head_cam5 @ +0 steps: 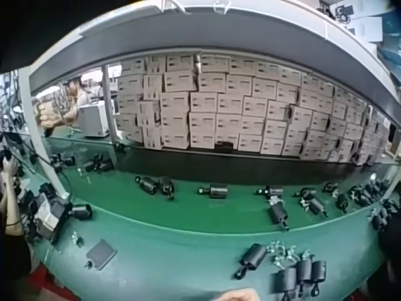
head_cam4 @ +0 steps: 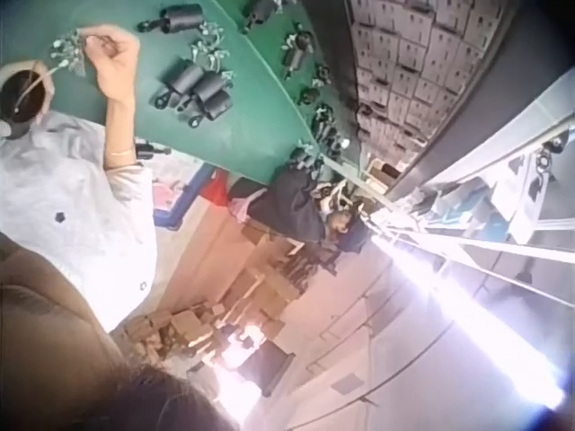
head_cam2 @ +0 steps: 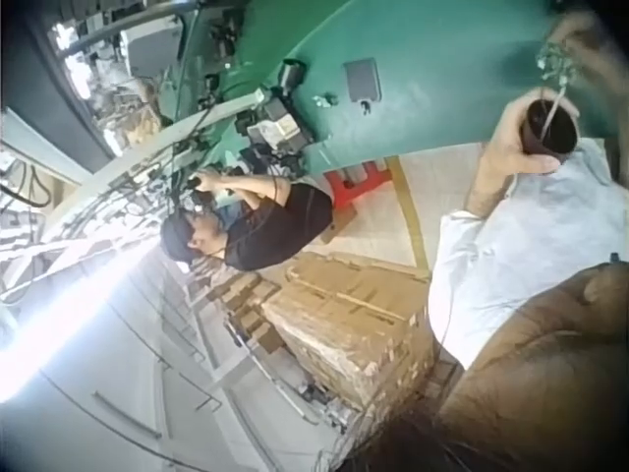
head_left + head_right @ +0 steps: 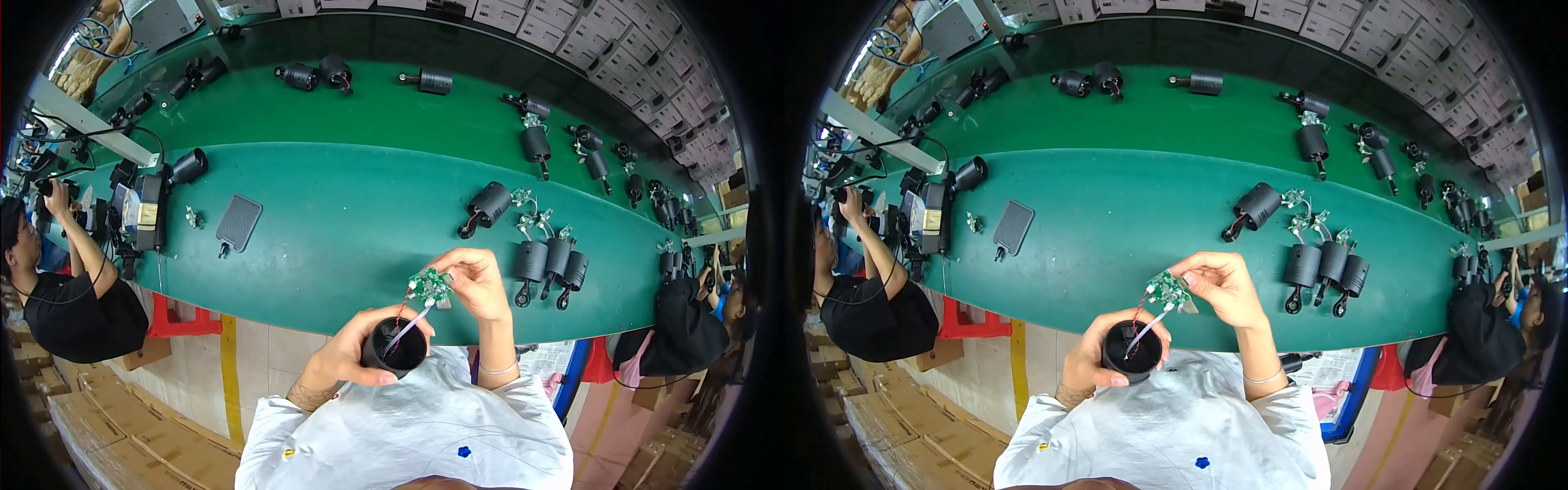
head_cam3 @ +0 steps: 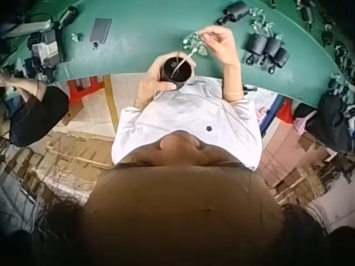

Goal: Assembling small circuit boards into black plastic housings at a factory workstation.

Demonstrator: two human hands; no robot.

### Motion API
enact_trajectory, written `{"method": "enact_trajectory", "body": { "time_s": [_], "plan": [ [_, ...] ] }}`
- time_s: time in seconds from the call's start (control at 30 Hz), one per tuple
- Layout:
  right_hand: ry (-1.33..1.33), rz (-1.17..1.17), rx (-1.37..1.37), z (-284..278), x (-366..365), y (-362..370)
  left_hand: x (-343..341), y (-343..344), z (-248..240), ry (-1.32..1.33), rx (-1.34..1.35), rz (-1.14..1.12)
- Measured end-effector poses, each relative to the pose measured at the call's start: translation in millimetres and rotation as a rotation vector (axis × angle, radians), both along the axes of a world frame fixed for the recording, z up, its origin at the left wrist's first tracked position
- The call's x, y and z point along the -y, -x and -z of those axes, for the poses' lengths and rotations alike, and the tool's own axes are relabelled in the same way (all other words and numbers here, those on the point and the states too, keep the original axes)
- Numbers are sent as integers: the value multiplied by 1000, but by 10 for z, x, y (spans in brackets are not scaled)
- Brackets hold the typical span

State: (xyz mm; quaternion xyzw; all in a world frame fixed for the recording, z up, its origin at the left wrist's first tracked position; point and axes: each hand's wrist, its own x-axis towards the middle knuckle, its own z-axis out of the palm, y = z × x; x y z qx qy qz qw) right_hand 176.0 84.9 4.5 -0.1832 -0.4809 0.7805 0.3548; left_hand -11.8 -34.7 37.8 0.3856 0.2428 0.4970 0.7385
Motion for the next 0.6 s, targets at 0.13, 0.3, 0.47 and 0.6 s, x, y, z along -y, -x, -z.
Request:
{"method": "enact_trajectory", "body": {
  "time_s": [0.13, 0.3, 0.47, 0.6],
  "plan": [
    [56, -167, 126, -131, -89, -30, -14, 16, -56, -121, -192, -1],
    [61, -396, 185, -165, -172, 13, 5, 47, -100, -214, -290, 3],
    [-73, -392, 150, -235, -221, 42, 49, 92, -118, -214, -324, -49],
    [-230, -230, 179, -425, -203, 27, 63, 115, -112, -210, -399, -124]
  ]
}}
